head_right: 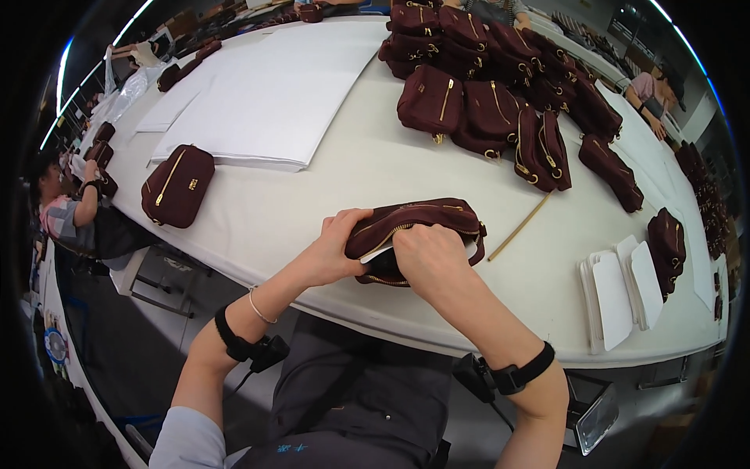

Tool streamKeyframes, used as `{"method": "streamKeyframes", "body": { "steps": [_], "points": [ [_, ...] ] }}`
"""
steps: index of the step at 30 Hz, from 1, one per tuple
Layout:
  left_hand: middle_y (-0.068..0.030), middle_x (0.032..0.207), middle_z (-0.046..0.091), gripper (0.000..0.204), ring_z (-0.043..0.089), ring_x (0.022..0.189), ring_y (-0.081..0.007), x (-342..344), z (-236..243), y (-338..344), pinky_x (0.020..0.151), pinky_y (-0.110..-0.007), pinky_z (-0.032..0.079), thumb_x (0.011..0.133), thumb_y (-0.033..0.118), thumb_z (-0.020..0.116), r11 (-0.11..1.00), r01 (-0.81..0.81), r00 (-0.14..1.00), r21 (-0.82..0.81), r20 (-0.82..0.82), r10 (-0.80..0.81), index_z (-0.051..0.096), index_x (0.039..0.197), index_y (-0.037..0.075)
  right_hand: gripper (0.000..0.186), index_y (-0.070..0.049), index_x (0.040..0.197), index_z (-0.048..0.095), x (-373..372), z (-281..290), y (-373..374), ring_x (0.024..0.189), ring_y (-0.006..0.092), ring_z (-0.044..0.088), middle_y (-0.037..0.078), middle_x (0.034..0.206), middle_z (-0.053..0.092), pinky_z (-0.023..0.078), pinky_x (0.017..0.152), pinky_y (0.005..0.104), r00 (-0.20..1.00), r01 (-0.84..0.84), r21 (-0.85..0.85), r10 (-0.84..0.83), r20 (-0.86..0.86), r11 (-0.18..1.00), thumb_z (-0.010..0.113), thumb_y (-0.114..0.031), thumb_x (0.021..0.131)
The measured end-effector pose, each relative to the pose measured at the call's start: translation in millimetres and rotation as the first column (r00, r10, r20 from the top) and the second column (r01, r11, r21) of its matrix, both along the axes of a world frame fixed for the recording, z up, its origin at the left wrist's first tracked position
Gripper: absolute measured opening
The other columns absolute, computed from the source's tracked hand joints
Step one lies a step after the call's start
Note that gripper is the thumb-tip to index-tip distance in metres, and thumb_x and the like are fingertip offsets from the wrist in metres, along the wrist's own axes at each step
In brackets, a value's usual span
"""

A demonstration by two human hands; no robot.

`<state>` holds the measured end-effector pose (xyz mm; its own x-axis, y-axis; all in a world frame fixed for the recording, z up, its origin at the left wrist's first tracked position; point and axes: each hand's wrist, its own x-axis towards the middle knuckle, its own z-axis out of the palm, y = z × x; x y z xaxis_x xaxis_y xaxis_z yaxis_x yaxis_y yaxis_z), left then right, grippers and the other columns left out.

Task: Finishing small bags by inserting card linings and tags using a wooden tool.

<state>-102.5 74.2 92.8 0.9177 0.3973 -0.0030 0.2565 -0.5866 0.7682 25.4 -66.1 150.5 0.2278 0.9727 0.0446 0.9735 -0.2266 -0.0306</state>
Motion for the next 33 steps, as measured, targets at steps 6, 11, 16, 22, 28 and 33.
{"method": "streamKeyframes", "body": {
  "steps": [6, 11, 16, 22, 28, 33],
  "points": [
    [-0.0185, 0.132, 0.035, 0.095, 0.039, 0.119, -0.0356, 2, -4, -5, 0.099, -0.040, 0.040, 0.060, 0.015, 0.081, 1.000, 0.005, 1.000, 0.000, 0.020, -0.005, 0.029, 0.138, 0.002, 0.005, 0.001, 0.071, 0.063, 5, 0, 1, 0.067, 0.0338, 0.066, 0.019, 0.070, 0.065, 0.053, 0.061, 0.0408, 0.999, -0.020, 0.025, 0.021, -0.032, 0.999, 0.059, -0.002, 0.070],
    [-0.0174, 0.120, 0.042, 0.080, 0.053, 0.105, -0.0306, 8, 4, -5, 0.087, -0.036, 0.049, 0.063, 0.003, 0.074, 0.993, -0.089, 0.995, 0.081, 0.059, 0.085, 0.036, 0.133, 0.002, 0.007, 0.003, 0.075, 0.061, 15, -4, 7, 0.068, 0.0340, 0.064, 0.019, 0.068, 0.063, 0.051, 0.063, 0.0413, 0.997, -0.050, 0.022, 0.051, -0.050, 0.999, 0.055, -0.001, 0.073],
    [-0.0167, 0.100, 0.057, 0.054, 0.061, 0.088, -0.0293, 7, 4, 9, 0.074, -0.036, 0.052, 0.065, -0.011, 0.059, 0.953, -0.173, 0.977, 0.248, 0.163, 0.134, 0.050, 0.117, -0.001, 0.011, 0.001, 0.080, 0.062, 13, -3, 10, 0.069, 0.0331, 0.065, 0.019, 0.072, 0.064, 0.052, 0.063, 0.0404, 0.995, -0.050, -0.051, 0.045, -0.085, 0.997, 0.052, -0.002, 0.078],
    [-0.0137, 0.097, 0.062, 0.047, 0.061, 0.087, -0.0236, 8, 14, 14, 0.078, -0.032, 0.050, 0.072, -0.004, 0.061, 0.998, -0.030, 0.995, 0.061, 0.099, 0.024, 0.052, 0.118, -0.002, 0.008, 0.001, 0.079, 0.063, 15, -1, 13, 0.070, 0.0325, 0.066, 0.019, 0.075, 0.065, 0.053, 0.064, 0.0406, 0.997, -0.021, -0.074, 0.015, -0.080, 0.997, 0.057, -0.002, 0.075],
    [-0.0138, 0.114, 0.051, 0.077, 0.055, 0.102, -0.0257, 7, 8, 20, 0.088, -0.033, 0.046, 0.065, 0.020, 0.082, 0.980, 0.094, 0.996, -0.177, 0.009, -0.094, 0.044, 0.129, 0.000, 0.008, 0.003, 0.076, 0.062, 15, -2, 17, 0.071, 0.0335, 0.065, 0.020, 0.075, 0.064, 0.053, 0.064, 0.0403, 0.997, -0.019, -0.020, 0.017, -0.070, 1.000, 0.058, -0.002, 0.074],
    [-0.0129, 0.121, 0.037, 0.088, 0.050, 0.110, -0.0296, 17, 1, -8, 0.095, -0.036, 0.045, 0.060, 0.020, 0.086, 0.992, -0.047, 0.999, 0.118, -0.007, 0.048, 0.039, 0.132, 0.004, 0.007, 0.003, 0.075, 0.062, 13, -2, 15, 0.072, 0.0338, 0.065, 0.021, 0.075, 0.064, 0.052, 0.064, 0.0405, 0.997, -0.012, -0.072, 0.007, -0.075, 0.997, 0.057, -0.001, 0.073]
  ]
}}
